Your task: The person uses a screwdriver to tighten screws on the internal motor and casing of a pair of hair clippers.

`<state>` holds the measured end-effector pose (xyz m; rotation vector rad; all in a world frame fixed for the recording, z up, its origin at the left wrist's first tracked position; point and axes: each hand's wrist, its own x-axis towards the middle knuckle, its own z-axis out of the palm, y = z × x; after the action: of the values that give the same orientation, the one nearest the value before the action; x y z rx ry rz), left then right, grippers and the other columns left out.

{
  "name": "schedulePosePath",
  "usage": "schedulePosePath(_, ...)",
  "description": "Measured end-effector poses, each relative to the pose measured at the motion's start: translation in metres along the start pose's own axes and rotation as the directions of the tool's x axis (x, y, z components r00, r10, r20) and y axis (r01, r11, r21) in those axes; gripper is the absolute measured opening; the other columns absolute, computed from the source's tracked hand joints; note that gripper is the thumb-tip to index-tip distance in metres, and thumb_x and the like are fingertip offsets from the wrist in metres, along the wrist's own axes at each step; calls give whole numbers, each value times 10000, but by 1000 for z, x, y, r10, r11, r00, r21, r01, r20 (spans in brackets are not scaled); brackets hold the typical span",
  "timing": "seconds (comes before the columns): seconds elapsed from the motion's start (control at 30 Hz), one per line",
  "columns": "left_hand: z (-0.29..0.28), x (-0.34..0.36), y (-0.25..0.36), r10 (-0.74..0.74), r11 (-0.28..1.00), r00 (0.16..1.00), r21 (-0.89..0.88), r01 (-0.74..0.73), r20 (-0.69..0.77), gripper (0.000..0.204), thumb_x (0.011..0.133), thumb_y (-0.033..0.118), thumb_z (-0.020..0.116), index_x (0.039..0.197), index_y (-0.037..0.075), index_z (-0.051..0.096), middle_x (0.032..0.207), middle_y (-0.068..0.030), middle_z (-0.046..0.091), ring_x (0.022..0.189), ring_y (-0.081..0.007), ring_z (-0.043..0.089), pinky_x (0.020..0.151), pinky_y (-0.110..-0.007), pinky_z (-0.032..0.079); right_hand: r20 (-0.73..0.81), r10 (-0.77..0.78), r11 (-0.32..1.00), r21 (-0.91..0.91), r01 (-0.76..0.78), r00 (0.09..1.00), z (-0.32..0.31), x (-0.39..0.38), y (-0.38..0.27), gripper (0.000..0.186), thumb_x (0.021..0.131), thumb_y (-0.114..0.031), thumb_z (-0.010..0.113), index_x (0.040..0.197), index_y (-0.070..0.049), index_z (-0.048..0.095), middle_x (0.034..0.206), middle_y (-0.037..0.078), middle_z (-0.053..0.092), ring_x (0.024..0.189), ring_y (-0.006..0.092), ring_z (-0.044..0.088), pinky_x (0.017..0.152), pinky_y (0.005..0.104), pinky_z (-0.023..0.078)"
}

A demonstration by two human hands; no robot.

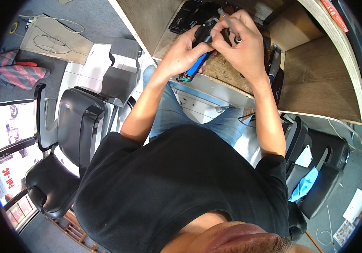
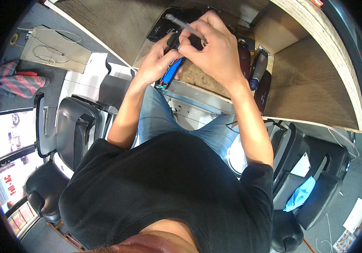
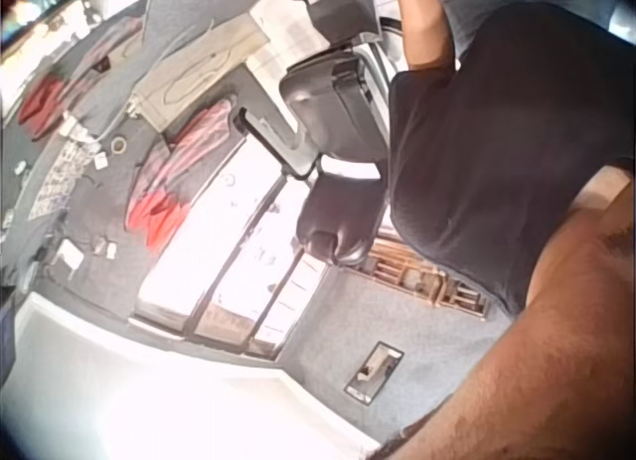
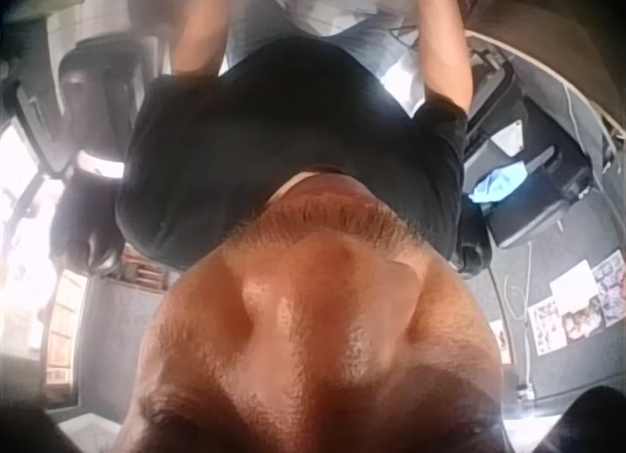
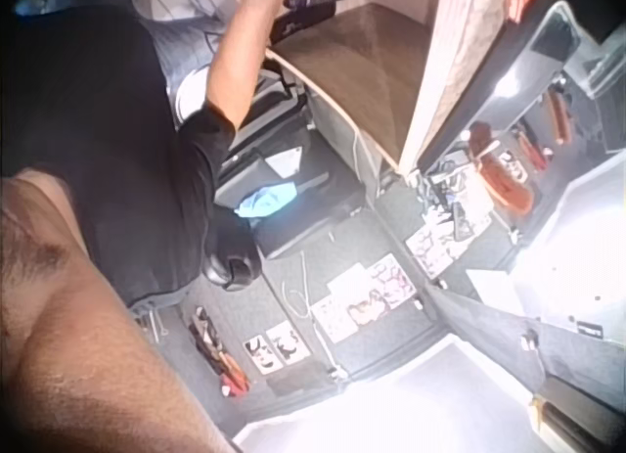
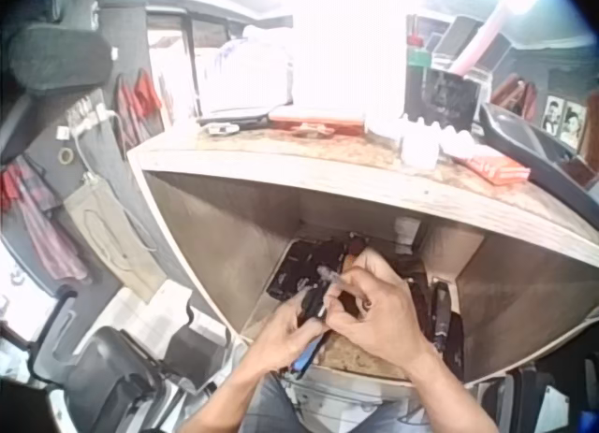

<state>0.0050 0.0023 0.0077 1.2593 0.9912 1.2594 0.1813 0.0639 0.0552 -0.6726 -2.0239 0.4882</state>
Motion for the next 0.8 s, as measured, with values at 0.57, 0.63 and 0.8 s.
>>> schedulePosePath(0.57, -2, -7, 8, -79, 997, 997, 23, 79, 9, 432, 1058, 331, 454, 1287, -17, 566, 757, -121, 663, 579, -180, 677, 519, -304, 544, 79, -83, 987, -130, 93, 993, 0, -6, 6, 205, 797, -159, 830, 950, -71, 727, 922, 32, 621, 736, 232, 705, 638, 363, 566)
schedulePosePath(0.63, -2, -7, 4, -50, 998, 999, 40, 51, -19, 455, 1060, 363, 445, 1251, -30, 570, 722, -120, 643, 544, -186, 665, 500, -316, 531, 80, -122, 981, -144, 132, 989, 0, -6, 7, 213, 792, -164, 833, 958, -86, 725, 926, 26, 625, 738, 234, 709, 629, 365, 572)
schedulePosePath(0.8, -5, -5, 0, -41, 996, 999, 81, 40, 13, 494, 1088, 383, 359, 1303, 10, 600, 794, -110, 666, 596, -167, 660, 543, -301, 550, 126, -133, 975, -164, 153, 983, -3, -7, 4, 231, 793, -168, 836, 985, -111, 721, 934, 20, 630, 739, 228, 715, 608, 361, 578)
